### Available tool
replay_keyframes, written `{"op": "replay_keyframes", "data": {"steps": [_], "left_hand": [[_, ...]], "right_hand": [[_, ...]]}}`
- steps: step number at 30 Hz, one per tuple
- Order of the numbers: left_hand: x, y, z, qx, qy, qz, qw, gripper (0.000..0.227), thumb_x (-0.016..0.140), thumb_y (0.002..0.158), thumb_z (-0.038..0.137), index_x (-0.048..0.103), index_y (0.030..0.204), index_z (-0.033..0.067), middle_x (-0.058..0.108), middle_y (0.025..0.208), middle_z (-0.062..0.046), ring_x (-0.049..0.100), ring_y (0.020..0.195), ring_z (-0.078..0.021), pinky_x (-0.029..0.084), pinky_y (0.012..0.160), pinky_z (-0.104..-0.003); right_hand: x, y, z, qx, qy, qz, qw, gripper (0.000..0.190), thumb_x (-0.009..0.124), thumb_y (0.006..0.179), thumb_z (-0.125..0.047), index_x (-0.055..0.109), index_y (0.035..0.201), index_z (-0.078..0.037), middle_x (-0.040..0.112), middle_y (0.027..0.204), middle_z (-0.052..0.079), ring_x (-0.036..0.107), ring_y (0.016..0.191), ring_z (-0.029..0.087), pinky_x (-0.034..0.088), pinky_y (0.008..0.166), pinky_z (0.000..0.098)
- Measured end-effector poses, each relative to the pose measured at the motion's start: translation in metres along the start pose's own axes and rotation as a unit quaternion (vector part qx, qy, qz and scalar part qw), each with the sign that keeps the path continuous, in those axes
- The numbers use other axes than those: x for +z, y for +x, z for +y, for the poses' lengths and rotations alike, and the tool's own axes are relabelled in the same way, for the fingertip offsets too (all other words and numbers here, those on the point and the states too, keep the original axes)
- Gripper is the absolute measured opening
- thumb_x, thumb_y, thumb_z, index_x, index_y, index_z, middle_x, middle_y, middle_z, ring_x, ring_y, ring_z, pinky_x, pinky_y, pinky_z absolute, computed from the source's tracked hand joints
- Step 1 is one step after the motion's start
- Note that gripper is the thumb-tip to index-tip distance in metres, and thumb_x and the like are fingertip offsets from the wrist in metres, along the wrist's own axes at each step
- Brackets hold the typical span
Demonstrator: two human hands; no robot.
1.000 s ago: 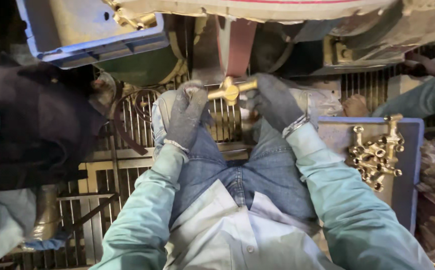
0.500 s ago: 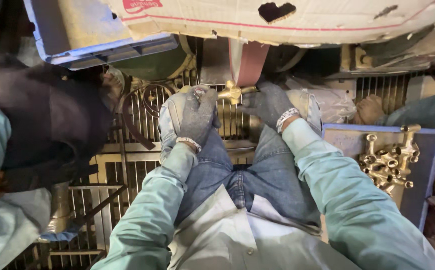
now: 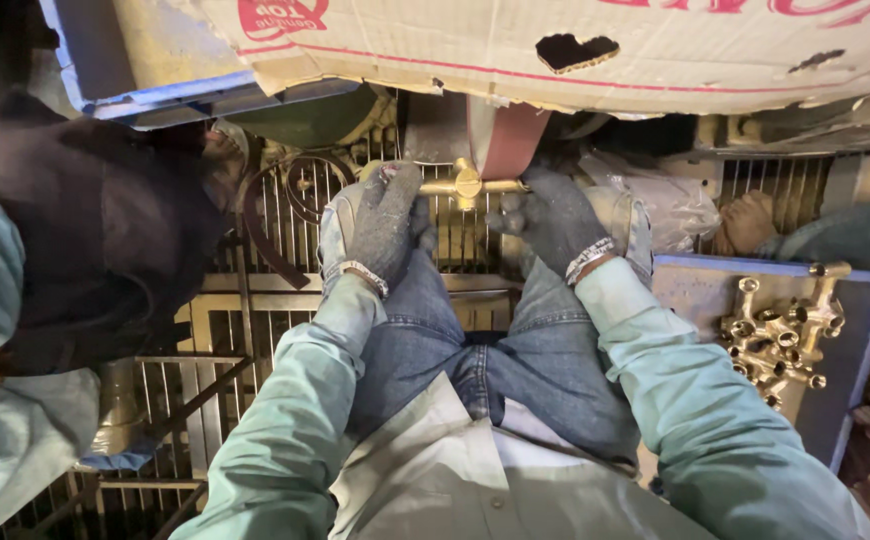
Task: The person sits on a metal grate floor and repeatedly rubs brass-colored metal parts against a moving sanding belt. They handle the parts one at a time, rotating them to sand different surfaces, and place the finished pieces into a blue tray.
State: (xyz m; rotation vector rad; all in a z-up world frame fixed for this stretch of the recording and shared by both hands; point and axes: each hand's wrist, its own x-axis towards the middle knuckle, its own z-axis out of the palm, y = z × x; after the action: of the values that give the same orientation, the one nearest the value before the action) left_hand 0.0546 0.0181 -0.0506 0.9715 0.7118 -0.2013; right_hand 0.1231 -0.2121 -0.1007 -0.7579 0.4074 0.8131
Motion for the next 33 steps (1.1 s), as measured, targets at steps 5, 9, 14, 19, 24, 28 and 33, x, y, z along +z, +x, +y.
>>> {"op": "replay_keyframes", "data": {"steps": [5, 9, 14, 19, 24, 28, 33], "left_hand": [[0.002, 0.008, 0.004, -0.045, 0.002, 0.036, 0.998, 0.028, 0.064, 0.093, 0.039, 0.055, 0.103, 0.0137, 0.049, 0.066, -0.001, 0.048, 0.05, -0.0142, 0.043, 0.041, -0.033], [0.006, 0.018, 0.01, -0.07, 0.02, 0.063, 0.995, 0.031, 0.063, 0.092, 0.042, 0.057, 0.095, 0.0113, 0.048, 0.062, -0.003, 0.046, 0.047, -0.0159, 0.041, 0.039, -0.035], [0.011, 0.032, 0.02, -0.118, 0.063, 0.102, 0.986, 0.037, 0.058, 0.091, 0.044, 0.058, 0.082, 0.0083, 0.048, 0.057, -0.006, 0.045, 0.042, -0.0181, 0.038, 0.037, -0.036], [0.019, 0.042, 0.032, -0.179, 0.078, 0.149, 0.969, 0.036, 0.059, 0.092, 0.042, 0.056, 0.078, 0.0084, 0.045, 0.057, -0.005, 0.04, 0.041, -0.0189, 0.034, 0.036, -0.037], [0.021, 0.031, 0.033, -0.162, 0.064, 0.146, 0.974, 0.034, 0.06, 0.092, 0.041, 0.056, 0.082, 0.0092, 0.045, 0.057, -0.004, 0.041, 0.044, -0.0168, 0.035, 0.038, -0.035], [0.015, 0.009, 0.025, -0.102, 0.038, 0.084, 0.99, 0.03, 0.062, 0.088, 0.041, 0.055, 0.085, 0.012, 0.044, 0.057, -0.003, 0.039, 0.044, -0.0153, 0.036, 0.038, -0.035], [0.005, -0.025, 0.02, -0.014, -0.076, -0.024, 0.997, 0.026, 0.066, 0.092, 0.033, 0.061, 0.1, 0.0096, 0.047, 0.065, -0.001, 0.044, 0.051, -0.0122, 0.044, 0.046, -0.033]], "right_hand": [[0.012, -0.007, -0.004, -0.07, -0.359, -0.024, 0.93, 0.037, 0.049, 0.087, 0.013, 0.063, 0.118, -0.001, 0.052, 0.079, 0.001, 0.049, 0.059, 0.011, 0.059, 0.073, 0.0328], [0.005, -0.004, -0.006, -0.118, -0.426, -0.049, 0.896, 0.015, 0.056, 0.092, 0.015, 0.059, 0.1, 0.002, 0.049, 0.074, 0.0, 0.045, 0.055, 0.008, 0.066, 0.075, 0.0283], [-0.012, 0.014, -0.005, -0.052, -0.331, 0.007, 0.942, 0.011, 0.052, 0.097, -0.004, 0.058, 0.088, -0.006, 0.049, 0.072, -0.002, 0.048, 0.053, 0.007, 0.06, 0.064, 0.0294], [-0.024, 0.031, -0.009, -0.087, -0.441, -0.023, 0.893, 0.016, 0.064, 0.09, -0.018, 0.059, 0.076, -0.011, 0.053, 0.067, 0.002, 0.051, 0.051, 0.015, 0.053, 0.061, 0.036], [-0.03, 0.023, -0.008, -0.163, -0.785, -0.024, 0.597, 0.017, 0.066, 0.086, -0.008, 0.061, 0.07, -0.006, 0.061, 0.065, 0.006, 0.061, 0.058, 0.016, 0.056, 0.06, 0.0343], [-0.014, 0.002, -0.002, -0.069, -0.403, 0.017, 0.912, 0.01, 0.062, 0.095, -0.012, 0.063, 0.091, -0.003, 0.061, 0.071, 0.006, 0.064, 0.062, 0.015, 0.062, 0.063, 0.0307], [0.042, -0.039, -0.008, -0.114, -0.325, 0.118, 0.931, 0.029, 0.057, 0.101, -0.026, 0.064, 0.105, 0.002, 0.069, 0.075, 0.009, 0.074, 0.063, 0.018, 0.053, 0.05, 0.0293]]}}
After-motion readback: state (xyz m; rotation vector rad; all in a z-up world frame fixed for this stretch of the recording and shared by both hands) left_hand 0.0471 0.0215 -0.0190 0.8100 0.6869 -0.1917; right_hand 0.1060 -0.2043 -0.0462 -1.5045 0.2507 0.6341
